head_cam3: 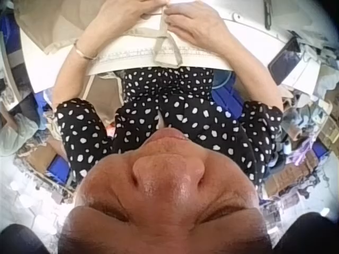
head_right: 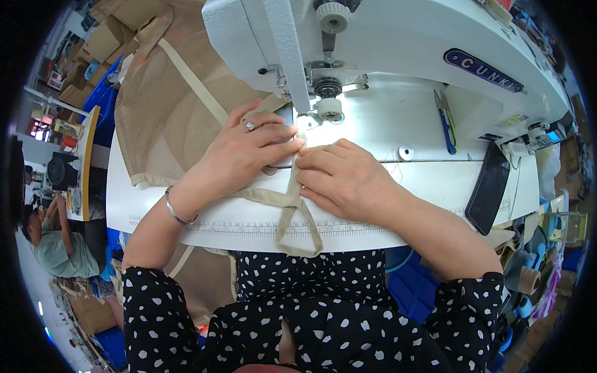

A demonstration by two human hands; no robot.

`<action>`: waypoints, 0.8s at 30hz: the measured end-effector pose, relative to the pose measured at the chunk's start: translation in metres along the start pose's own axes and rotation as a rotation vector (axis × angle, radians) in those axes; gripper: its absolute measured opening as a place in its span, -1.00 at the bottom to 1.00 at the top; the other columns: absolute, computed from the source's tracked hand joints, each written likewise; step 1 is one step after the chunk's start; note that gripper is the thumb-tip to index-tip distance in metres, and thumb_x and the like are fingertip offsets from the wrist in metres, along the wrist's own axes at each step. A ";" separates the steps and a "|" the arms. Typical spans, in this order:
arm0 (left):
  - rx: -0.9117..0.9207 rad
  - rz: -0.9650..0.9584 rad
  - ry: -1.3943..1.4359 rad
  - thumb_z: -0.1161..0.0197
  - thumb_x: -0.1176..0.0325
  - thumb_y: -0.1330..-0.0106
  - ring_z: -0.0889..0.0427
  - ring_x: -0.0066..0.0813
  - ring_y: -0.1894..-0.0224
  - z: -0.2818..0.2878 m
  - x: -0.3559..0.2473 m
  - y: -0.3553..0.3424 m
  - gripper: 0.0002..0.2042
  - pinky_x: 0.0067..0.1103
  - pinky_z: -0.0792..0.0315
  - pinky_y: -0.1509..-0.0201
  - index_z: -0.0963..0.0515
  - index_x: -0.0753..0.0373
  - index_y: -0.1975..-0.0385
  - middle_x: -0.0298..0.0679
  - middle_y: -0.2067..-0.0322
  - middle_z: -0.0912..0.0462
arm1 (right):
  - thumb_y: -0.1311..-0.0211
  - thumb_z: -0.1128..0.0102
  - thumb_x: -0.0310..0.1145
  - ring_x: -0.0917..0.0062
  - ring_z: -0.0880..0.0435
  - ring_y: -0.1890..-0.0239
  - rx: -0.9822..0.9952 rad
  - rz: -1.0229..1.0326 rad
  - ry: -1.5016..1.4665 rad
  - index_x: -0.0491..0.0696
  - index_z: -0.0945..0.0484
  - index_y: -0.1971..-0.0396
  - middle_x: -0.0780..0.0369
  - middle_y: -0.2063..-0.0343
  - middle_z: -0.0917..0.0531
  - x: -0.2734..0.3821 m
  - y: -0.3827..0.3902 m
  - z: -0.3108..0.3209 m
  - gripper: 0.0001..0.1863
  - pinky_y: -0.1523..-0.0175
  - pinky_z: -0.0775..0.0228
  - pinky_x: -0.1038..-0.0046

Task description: Sewing a tan mesh bag using an industrial sewing machine.

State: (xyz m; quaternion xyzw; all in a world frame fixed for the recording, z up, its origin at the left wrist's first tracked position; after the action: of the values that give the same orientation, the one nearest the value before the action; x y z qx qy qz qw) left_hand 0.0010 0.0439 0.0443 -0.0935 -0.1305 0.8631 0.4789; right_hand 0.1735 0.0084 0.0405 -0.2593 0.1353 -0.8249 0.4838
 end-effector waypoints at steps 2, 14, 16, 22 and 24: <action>0.006 0.015 0.026 -0.28 0.31 -0.23 -0.56 -0.39 -0.17 -0.001 0.001 0.001 -0.63 -0.14 -0.15 -0.51 -0.66 -0.04 -0.07 -0.42 -0.06 -0.65 | -0.06 -0.40 -0.38 0.45 -0.67 0.04 -0.018 0.007 -0.001 -0.07 -0.63 0.26 0.26 0.11 -0.66 0.001 0.000 0.001 -0.77 -0.02 -0.47 0.38; 0.088 0.048 0.125 -0.33 0.11 -0.32 -0.50 -0.26 -0.25 0.007 -0.001 0.001 -0.59 -0.09 -0.05 -0.54 -0.63 -0.01 -0.15 -0.31 -0.15 -0.61 | -0.12 -0.35 -0.43 0.41 -0.68 0.06 -0.033 -0.032 -0.008 -0.08 -0.63 0.23 0.23 0.11 -0.69 -0.002 0.000 -0.001 -0.80 -0.03 -0.45 0.37; 0.102 0.054 0.130 -0.33 0.11 -0.30 -0.49 -0.25 -0.27 0.008 -0.001 0.002 -0.58 -0.09 -0.03 -0.55 -0.62 -0.02 -0.16 -0.31 -0.17 -0.60 | -0.10 -0.37 -0.41 0.41 -0.67 0.06 -0.023 -0.045 -0.003 -0.07 -0.63 0.23 0.25 0.11 -0.68 -0.002 0.000 0.000 -0.78 -0.05 -0.44 0.36; 0.155 0.060 0.140 -0.39 0.19 -0.17 -0.45 -0.25 -0.31 0.008 -0.002 0.003 -0.49 -0.08 0.01 -0.58 -0.59 -0.05 -0.20 -0.31 -0.22 -0.56 | -0.03 -0.43 -0.26 0.40 -0.63 0.02 -0.017 -0.054 -0.002 -0.05 -0.63 0.22 0.27 0.12 -0.66 -0.002 -0.001 0.001 -0.68 -0.08 -0.42 0.34; 0.164 0.059 0.141 -0.40 0.22 -0.13 -0.44 -0.26 -0.32 0.008 -0.003 0.003 -0.46 -0.08 0.02 -0.58 -0.59 -0.06 -0.20 -0.31 -0.22 -0.55 | -0.01 -0.44 -0.22 0.40 -0.63 0.02 -0.009 -0.054 0.010 -0.05 -0.63 0.22 0.27 0.12 -0.66 -0.002 -0.001 0.002 -0.66 -0.08 -0.42 0.34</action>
State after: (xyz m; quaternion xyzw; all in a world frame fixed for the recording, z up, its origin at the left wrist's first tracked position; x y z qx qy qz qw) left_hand -0.0025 0.0388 0.0511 -0.1182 -0.0228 0.8758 0.4674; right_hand 0.1746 0.0109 0.0423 -0.2608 0.1346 -0.8384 0.4593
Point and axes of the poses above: each hand's wrist, its own y-axis away from the middle knuckle, its own z-axis out of the back of the hand, x = y × z, the point moved 5 cm from there along -y, towards the middle knuckle
